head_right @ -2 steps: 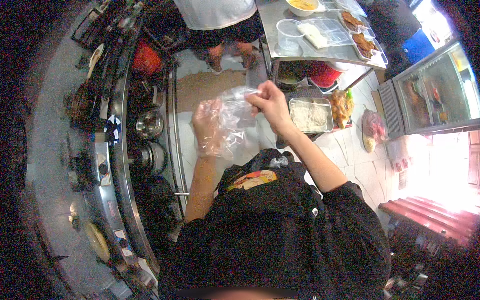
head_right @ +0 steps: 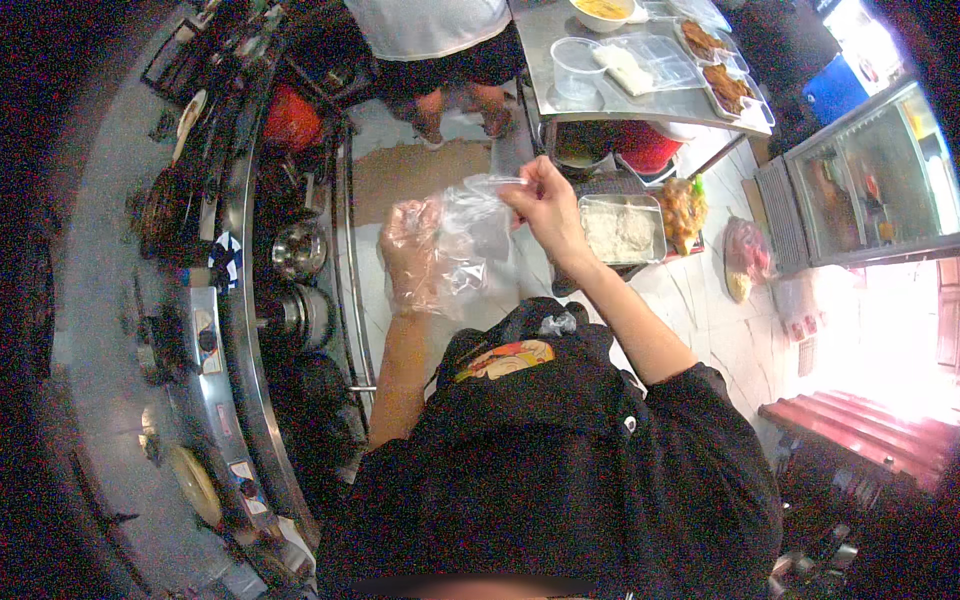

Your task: The person prepares a bento-style meal by lining a plastic container with a plastic bag, pouring a beaten egg mixture into it, and cooking scrambled eggs in a pan. They then transfer the cooked eggs into the container and add various side dishes using tongs, including fried items, vegetables, and rice.

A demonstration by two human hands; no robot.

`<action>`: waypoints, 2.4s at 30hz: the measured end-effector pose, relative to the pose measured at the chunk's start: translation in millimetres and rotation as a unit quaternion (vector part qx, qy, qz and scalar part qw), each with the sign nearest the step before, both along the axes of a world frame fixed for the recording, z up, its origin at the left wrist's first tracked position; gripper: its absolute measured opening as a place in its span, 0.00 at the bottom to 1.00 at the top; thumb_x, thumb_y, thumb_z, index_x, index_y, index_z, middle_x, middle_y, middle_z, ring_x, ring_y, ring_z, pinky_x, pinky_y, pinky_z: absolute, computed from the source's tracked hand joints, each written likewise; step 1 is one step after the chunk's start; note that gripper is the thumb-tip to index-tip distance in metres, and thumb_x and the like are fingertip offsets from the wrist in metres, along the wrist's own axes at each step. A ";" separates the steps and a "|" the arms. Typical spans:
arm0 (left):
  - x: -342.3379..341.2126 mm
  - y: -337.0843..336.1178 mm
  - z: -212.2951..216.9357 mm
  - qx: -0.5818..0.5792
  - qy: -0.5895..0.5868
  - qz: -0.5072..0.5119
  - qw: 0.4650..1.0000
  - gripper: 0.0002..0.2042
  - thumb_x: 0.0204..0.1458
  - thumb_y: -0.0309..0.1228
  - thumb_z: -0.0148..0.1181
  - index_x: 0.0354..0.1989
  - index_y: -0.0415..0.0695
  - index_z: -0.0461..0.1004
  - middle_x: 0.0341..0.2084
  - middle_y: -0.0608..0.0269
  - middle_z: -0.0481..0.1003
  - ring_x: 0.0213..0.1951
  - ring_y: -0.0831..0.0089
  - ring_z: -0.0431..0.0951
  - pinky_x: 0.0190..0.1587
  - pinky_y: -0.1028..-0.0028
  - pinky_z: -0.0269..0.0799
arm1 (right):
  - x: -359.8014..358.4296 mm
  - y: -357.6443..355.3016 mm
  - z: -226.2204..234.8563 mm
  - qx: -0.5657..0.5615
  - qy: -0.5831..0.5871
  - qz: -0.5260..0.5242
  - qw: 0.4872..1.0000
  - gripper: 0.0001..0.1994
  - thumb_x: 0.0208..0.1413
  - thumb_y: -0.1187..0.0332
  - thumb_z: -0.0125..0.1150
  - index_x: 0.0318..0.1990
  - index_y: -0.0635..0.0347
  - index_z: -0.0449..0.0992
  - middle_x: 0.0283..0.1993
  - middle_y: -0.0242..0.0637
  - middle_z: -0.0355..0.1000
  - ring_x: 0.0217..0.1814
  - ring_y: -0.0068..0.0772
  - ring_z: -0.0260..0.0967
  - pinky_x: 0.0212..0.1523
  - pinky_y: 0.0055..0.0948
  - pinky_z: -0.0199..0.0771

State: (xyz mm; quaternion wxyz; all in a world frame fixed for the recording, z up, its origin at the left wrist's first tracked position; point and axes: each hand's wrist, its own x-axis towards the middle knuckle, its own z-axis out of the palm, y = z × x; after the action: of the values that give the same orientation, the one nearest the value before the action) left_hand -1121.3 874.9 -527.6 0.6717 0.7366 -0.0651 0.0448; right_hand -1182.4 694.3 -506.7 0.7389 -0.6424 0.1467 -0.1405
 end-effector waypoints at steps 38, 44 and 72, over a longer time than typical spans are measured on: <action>-28.5 -8.3 91.5 0.284 -0.249 -0.195 0.905 0.32 0.38 0.14 0.51 0.59 0.39 0.66 0.62 0.56 0.65 0.57 0.55 0.71 0.56 0.63 0.70 | -41.2 15.1 66.7 -0.206 -0.039 0.117 0.971 0.13 0.62 0.75 0.49 0.51 0.66 0.73 0.49 0.42 0.73 0.44 0.32 0.73 0.49 0.30 0.72; -61.2 -13.9 70.4 0.235 -0.295 -0.322 0.868 0.27 0.43 0.17 0.52 0.57 0.37 0.69 0.57 0.48 0.70 0.47 0.60 0.79 0.48 0.65 0.75 | 101.4 10.6 -13.1 0.536 -0.052 0.212 0.815 0.16 0.62 0.60 0.55 0.53 0.58 0.71 0.52 0.42 0.73 0.55 0.42 0.68 0.59 0.41 0.68; 47.1 97.9 89.3 -0.167 -0.027 -0.072 0.983 0.19 0.60 0.32 0.54 0.59 0.41 0.64 0.55 0.53 0.70 0.47 0.61 0.78 0.27 0.81 0.75 | 30.1 0.3 -20.6 -0.182 0.006 0.208 0.961 0.17 0.54 0.54 0.63 0.39 0.61 0.81 0.35 0.41 0.77 0.36 0.30 0.72 0.40 0.29 0.70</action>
State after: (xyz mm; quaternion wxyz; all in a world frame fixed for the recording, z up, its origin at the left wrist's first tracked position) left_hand -1074.2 972.7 -438.3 0.7844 0.6065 -0.1272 0.0264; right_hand -1152.3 694.6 -527.3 0.6212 -0.7835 -0.0135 -0.0043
